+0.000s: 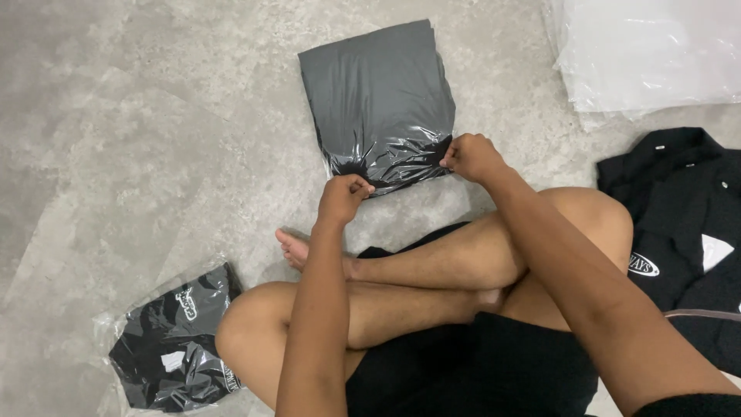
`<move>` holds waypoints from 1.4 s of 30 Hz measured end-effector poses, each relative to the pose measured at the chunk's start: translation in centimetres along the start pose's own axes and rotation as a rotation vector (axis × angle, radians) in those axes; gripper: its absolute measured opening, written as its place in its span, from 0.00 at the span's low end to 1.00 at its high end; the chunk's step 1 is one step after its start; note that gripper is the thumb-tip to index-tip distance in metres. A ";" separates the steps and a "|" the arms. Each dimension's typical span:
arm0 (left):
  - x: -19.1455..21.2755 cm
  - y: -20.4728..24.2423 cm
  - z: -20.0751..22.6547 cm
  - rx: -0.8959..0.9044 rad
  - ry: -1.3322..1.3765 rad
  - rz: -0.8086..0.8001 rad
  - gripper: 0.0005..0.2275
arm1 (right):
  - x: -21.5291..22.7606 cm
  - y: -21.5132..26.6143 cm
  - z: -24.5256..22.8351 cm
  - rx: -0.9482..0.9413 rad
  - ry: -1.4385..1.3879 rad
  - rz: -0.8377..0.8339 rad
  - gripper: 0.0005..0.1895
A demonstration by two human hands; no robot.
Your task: The person folds a black short-sleeved shirt, places it into a clear plastic bag, and then inserts the bagged shirt into a gray shipping mailer. They seal the mailer and place it on top of a stack of other packaged shirts.
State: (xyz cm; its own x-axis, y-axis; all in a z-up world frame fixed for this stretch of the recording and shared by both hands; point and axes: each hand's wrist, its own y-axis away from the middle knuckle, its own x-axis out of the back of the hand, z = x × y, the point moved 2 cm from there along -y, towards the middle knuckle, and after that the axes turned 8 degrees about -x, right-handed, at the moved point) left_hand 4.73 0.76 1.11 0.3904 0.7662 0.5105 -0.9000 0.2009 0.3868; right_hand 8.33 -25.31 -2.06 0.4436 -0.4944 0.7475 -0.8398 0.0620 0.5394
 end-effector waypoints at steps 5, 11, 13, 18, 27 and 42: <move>0.3 0.5 0.6 -0.063 -0.064 0.025 0.02 | 1.2 1.3 -0.9 -0.024 0.002 0.063 0.06; 1.5 0.9 1.3 -0.081 -0.211 0.007 0.03 | 0.7 0.8 -0.3 -0.043 0.173 0.132 0.14; 1.9 0.8 0.9 -0.068 -0.246 0.001 0.03 | 1.0 1.1 -0.4 -0.047 0.214 0.132 0.15; 2.7 0.7 1.8 -0.047 -0.272 -0.131 0.03 | 1.2 1.3 -0.2 -0.059 0.190 0.107 0.15; 4.1 0.5 1.6 -0.050 -0.418 -0.263 0.04 | 0.8 1.0 0.1 -0.091 0.202 0.081 0.16; 4.0 -0.9 -2.2 0.151 -0.223 -0.025 0.06 | 1.6 0.9 0.2 -0.196 0.094 0.024 0.13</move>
State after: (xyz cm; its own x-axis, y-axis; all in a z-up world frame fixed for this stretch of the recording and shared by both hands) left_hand 6.71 4.97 1.09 0.4601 0.6051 0.6497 -0.8570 0.1116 0.5031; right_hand 8.17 -26.20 -0.44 0.4594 -0.4083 0.7888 -0.7775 0.2446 0.5794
